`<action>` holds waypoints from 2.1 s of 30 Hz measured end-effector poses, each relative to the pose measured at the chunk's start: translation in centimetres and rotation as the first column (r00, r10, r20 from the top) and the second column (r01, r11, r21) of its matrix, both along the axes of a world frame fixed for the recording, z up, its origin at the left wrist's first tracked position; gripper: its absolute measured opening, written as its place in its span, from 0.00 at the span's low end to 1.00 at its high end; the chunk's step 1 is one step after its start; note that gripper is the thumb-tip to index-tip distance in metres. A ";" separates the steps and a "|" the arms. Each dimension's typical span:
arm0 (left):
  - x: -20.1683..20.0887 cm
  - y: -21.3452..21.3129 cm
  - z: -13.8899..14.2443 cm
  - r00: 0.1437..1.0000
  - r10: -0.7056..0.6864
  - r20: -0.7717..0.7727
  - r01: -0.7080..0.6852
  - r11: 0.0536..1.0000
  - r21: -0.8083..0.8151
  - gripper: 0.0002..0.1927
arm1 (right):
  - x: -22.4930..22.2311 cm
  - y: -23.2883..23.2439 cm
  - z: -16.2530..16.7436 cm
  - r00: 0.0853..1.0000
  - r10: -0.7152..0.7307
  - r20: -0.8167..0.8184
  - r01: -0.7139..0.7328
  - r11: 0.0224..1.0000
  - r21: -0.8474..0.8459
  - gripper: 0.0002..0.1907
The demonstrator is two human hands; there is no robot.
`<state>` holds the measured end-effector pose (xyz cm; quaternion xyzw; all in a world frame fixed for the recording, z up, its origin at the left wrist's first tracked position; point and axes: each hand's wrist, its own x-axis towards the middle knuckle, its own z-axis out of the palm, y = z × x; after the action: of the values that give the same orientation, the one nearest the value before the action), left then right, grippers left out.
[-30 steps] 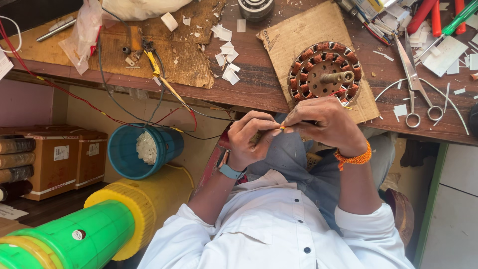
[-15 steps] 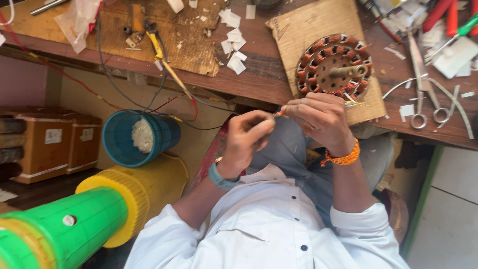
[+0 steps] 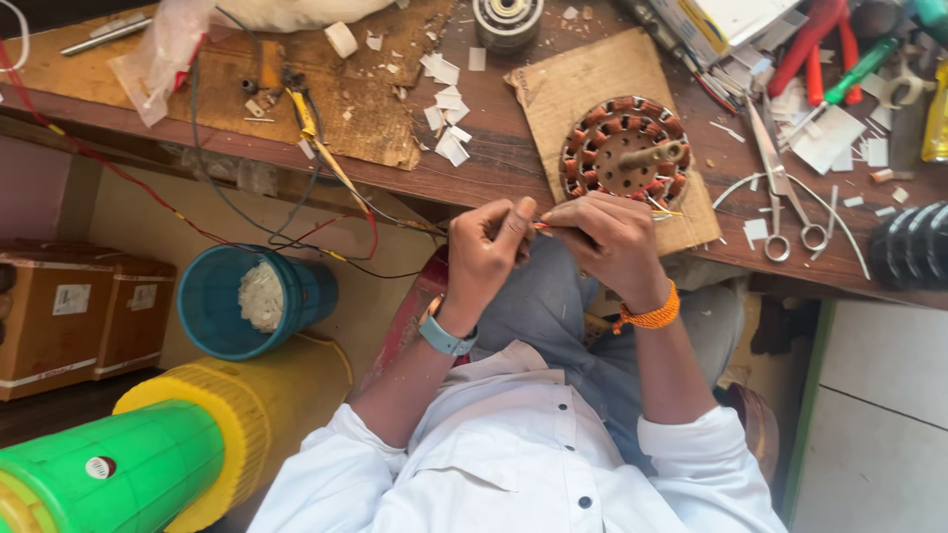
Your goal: The person strips insulation from wires using a soldering iron and pliers, then inserts and secures white insulating sleeves into the stator slots of a motor. The person works at a cluttered workbench with tools and motor parts visible.
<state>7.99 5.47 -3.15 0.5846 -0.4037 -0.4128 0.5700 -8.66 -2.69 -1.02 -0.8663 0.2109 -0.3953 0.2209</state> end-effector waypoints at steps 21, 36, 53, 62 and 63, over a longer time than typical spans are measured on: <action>-1.1 1.2 -1.3 0.896 -0.077 -0.436 0.091 0.996 0.011 0.06 | 0.0 -0.1 0.3 0.998 0.030 -0.048 -0.033 0.997 -0.064 0.08; -0.1 1.4 0.1 0.940 -0.188 -0.284 0.177 0.982 -0.062 0.04 | -0.1 0.7 -0.4 0.997 0.011 -0.074 -0.006 0.998 0.070 0.06; -0.1 2.7 -0.2 0.991 -0.115 0.065 0.128 0.951 -0.281 0.04 | -0.3 0.7 -1.2 0.989 0.019 -0.144 -0.033 0.995 -0.091 0.06; 3.5 2.3 2.2 0.795 0.320 0.515 -0.132 0.920 -0.368 0.09 | -0.1 0.6 0.3 0.988 0.120 -0.094 -0.110 0.989 0.102 0.12; 5.7 1.9 2.6 0.691 0.470 0.549 -0.211 0.857 -0.470 0.11 | -0.1 0.8 0.3 0.991 0.135 -0.018 -0.132 0.984 0.115 0.13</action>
<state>13.71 7.39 -0.59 0.6374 -0.5270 0.0141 0.5620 -8.75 -1.93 -0.70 -0.8695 0.1772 -0.3558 0.2932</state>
